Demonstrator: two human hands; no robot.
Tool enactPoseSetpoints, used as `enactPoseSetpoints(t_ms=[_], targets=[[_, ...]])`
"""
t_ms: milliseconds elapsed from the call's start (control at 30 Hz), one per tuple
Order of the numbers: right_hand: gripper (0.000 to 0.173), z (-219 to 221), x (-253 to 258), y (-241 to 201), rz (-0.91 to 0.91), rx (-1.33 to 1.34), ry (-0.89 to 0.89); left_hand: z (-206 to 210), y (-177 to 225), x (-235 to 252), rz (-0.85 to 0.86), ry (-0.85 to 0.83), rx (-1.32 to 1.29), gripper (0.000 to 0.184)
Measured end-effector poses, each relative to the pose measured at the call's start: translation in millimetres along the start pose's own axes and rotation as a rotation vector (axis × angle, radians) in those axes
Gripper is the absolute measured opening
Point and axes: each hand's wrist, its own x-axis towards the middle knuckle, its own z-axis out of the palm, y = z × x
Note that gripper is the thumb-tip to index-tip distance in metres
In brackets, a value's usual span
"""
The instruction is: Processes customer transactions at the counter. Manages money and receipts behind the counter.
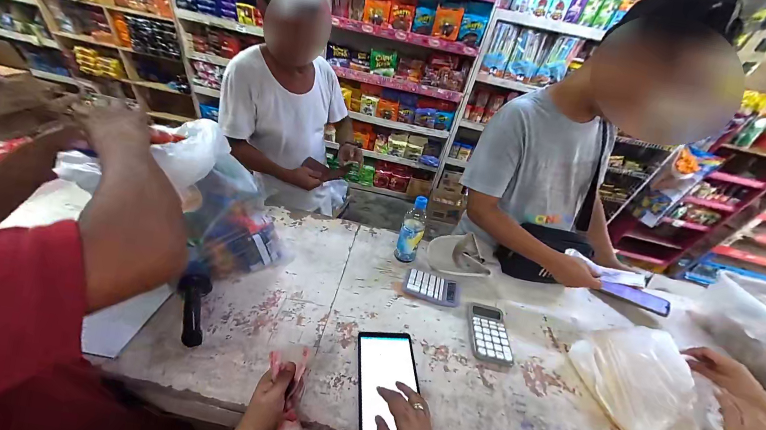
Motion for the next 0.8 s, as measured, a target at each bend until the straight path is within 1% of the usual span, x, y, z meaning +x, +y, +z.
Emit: enactPoseSetpoints(t_ms=[100, 400, 633, 733, 800], targets=[[0.039, -2, -1, 0, 0.004, 0.063, 0.090, -1, 0, 1, -0.003, 0.003, 0.009, 0.034], [0.038, -1, -6, 2, -0.024, 0.061, 0.144, 0, 2, -1, -0.014, -0.006, 0.016, 0.034], [0.038, -3, -4, 2, -0.013, 0.037, 0.120, 1, 3, 0, -0.015, -0.012, 0.006, 0.034], [0.038, 0, -4, -2, -0.005, 0.031, 0.086, -5, 2, -6, 0.002, 0.030, 0.086, 0.035], [0.042, -17, 0, 1, 0.030, 0.018, 0.100, 0, 3, -9, 0.014, 0.034, 0.118, 0.034]])
